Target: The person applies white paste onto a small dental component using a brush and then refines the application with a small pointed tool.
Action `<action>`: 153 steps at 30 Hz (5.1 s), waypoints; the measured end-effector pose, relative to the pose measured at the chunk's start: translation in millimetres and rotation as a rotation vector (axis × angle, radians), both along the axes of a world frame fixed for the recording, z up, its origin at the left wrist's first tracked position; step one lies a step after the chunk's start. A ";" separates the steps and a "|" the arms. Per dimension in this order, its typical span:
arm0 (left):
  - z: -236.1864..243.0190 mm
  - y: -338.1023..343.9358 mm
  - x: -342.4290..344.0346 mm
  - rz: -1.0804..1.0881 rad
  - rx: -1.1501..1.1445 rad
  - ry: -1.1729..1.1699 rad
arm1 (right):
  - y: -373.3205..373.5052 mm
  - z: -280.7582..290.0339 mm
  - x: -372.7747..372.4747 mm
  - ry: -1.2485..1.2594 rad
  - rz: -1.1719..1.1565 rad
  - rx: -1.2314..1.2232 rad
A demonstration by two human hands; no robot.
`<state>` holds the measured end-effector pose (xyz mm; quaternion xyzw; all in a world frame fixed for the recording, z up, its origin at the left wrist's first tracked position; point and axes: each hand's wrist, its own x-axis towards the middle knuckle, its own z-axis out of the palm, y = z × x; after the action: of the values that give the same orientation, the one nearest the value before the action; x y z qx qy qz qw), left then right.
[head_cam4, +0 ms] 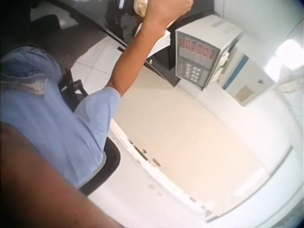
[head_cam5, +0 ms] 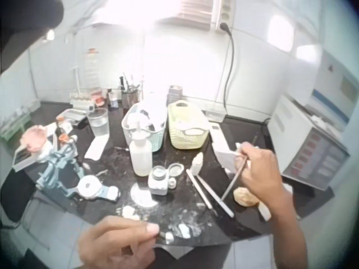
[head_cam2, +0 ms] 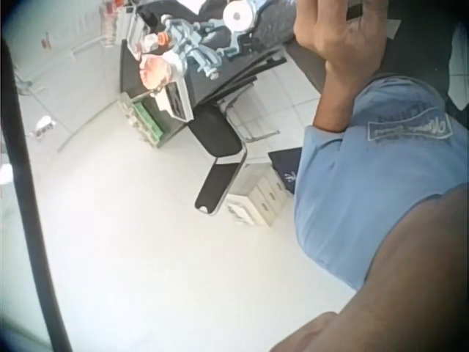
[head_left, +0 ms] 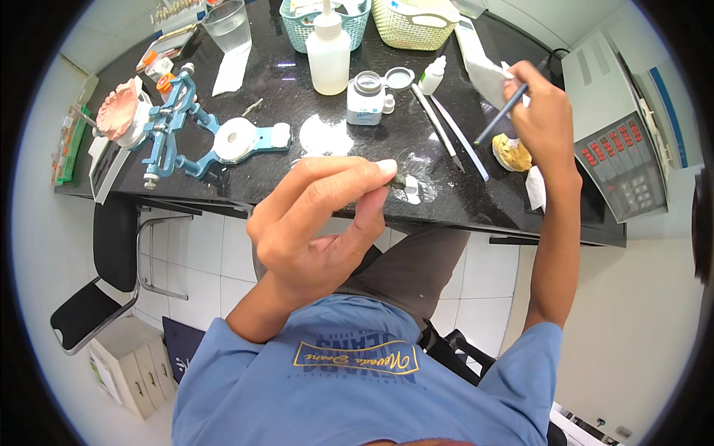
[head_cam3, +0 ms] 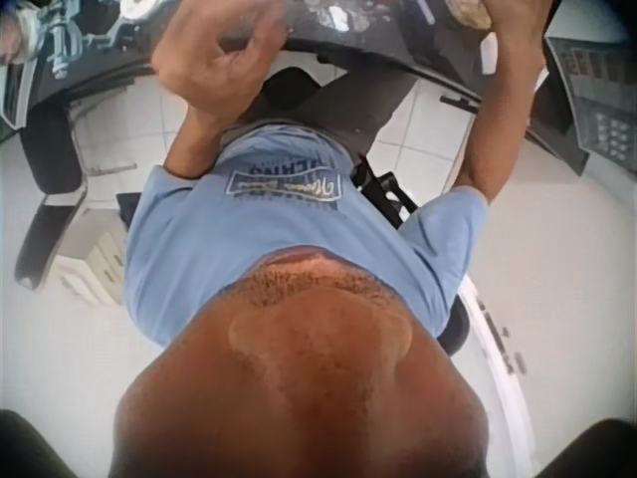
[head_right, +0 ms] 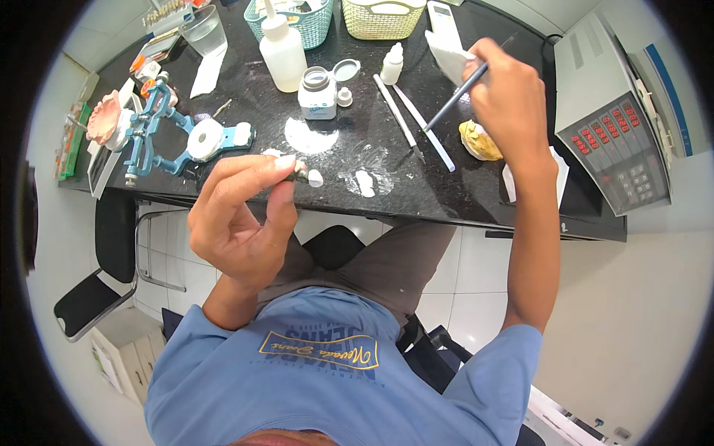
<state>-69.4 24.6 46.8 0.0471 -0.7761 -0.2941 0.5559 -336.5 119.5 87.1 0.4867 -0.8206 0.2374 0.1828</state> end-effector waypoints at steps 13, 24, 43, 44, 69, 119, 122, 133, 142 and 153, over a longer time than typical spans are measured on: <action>6.1 13.5 11.6 -0.283 0.534 -0.039 | 25.4 6.3 88.5 -0.922 0.407 -0.237; 7.8 17.0 16.4 -0.316 0.562 -0.092 | 35.5 -2.2 128.9 -0.984 0.569 -0.309; 9.5 14.7 18.4 -0.283 0.487 -0.149 | 37.6 -8.9 129.4 -0.839 0.694 -0.314; 9.4 14.5 18.2 -0.278 0.472 -0.150 | 37.6 -9.1 129.4 -0.835 0.699 -0.320; 7.1 11.1 19.1 -0.273 0.432 -0.145 | 34.7 -10.0 132.1 -0.860 0.692 -0.305; 8.7 0.4 18.8 -0.446 0.939 -0.257 | 22.7 -10.4 118.9 0.006 0.779 -0.196; 7.3 1.3 17.8 -0.448 0.932 -0.251 | 22.3 -15.1 116.9 -0.081 0.649 -0.368; -27.2 19.1 17.4 -0.129 0.190 -0.001 | 38.9 -47.9 150.6 -0.638 0.116 -0.731; -28.8 15.5 14.0 -0.002 -0.114 0.028 | 28.7 -51.8 169.4 -0.691 0.496 -0.770; -27.9 9.6 15.4 0.005 -0.175 0.032 | 22.5 -51.0 159.3 -0.489 0.585 -0.667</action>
<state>-54.0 34.2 18.9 -0.0046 -0.7896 -0.2245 0.5711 -177.3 142.0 36.1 0.5412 -0.5482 0.6351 0.0567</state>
